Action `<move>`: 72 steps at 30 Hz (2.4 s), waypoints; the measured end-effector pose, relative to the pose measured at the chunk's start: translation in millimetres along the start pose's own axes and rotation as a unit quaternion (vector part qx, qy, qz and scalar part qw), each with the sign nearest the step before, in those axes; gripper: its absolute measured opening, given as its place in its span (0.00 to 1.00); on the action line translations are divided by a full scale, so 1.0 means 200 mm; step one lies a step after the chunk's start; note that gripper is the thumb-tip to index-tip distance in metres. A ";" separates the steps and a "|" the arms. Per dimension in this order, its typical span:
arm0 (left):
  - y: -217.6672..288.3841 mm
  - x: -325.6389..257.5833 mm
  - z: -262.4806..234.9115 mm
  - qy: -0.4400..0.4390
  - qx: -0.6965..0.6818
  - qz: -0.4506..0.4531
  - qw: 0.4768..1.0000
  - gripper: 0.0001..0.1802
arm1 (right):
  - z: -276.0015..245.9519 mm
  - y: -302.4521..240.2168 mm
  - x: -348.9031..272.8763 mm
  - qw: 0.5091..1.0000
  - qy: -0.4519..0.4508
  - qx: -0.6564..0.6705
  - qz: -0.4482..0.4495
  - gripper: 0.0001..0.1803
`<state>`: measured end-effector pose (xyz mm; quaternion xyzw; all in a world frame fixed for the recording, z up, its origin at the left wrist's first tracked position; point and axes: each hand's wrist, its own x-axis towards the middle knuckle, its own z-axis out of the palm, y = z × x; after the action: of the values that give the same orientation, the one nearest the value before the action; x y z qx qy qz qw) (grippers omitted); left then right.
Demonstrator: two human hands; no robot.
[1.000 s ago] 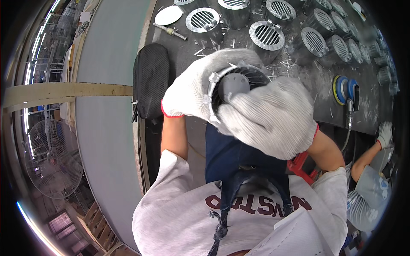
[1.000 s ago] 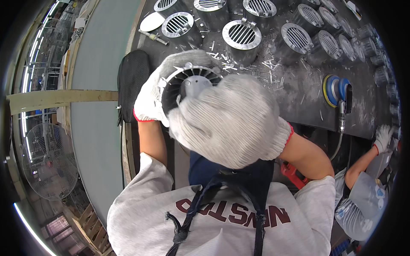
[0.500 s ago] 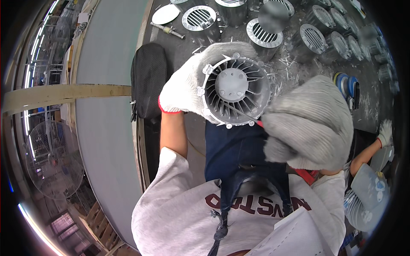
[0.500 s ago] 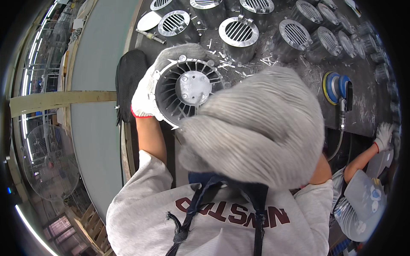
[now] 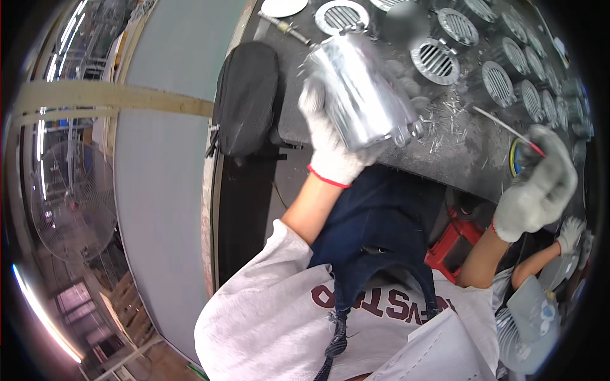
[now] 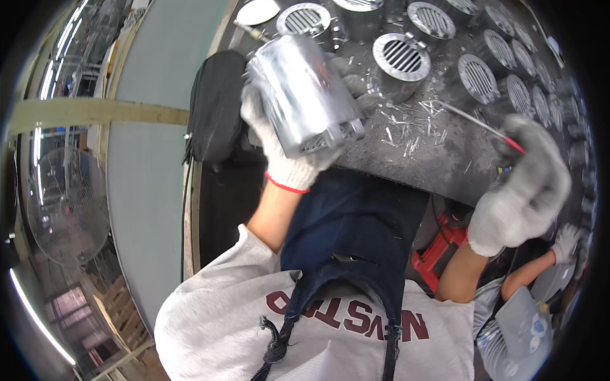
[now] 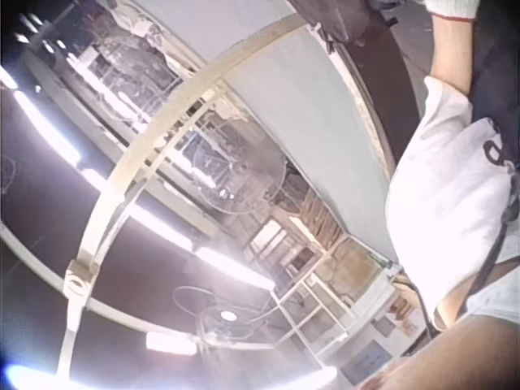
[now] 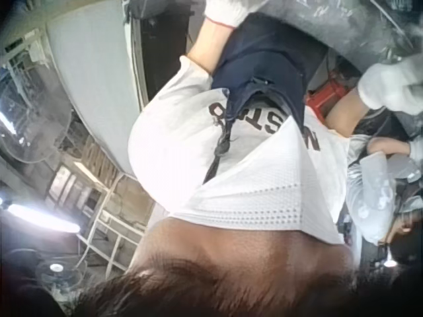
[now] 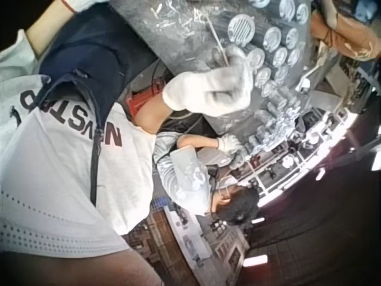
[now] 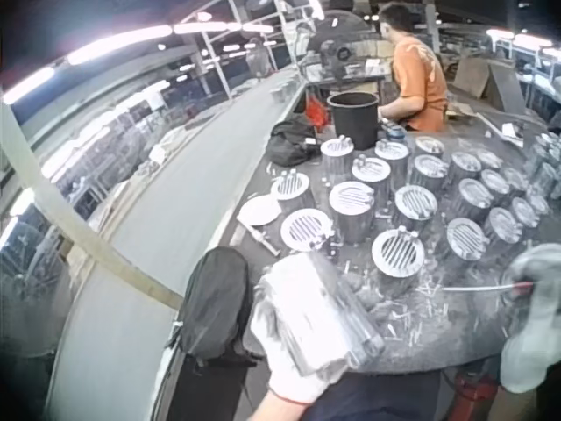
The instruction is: The person cleans and deburrs metal cylindrical housings by scraping between their grates with a pick tool, then sands the housings using a handheld rotary sander.
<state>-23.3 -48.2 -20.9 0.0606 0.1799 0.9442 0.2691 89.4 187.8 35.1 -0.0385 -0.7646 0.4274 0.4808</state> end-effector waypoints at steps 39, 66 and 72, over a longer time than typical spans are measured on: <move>-0.12 0.09 -0.05 -0.128 -0.231 0.000 0.964 0.61 | 0.21 -0.18 0.05 0.974 -0.097 0.196 0.064 0.19; -0.02 0.05 0.09 0.139 0.002 0.086 0.987 0.46 | 0.32 -0.13 -0.09 0.858 -0.101 0.365 0.348 0.15; 0.01 0.01 0.09 0.115 -0.033 0.081 0.990 0.38 | 0.27 -0.22 0.09 0.981 -0.152 0.107 0.055 0.08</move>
<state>-21.4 -43.7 -4.3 -0.0433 0.1732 0.9689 0.1715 55.0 134.9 69.3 0.0362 -0.7754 0.5333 0.3363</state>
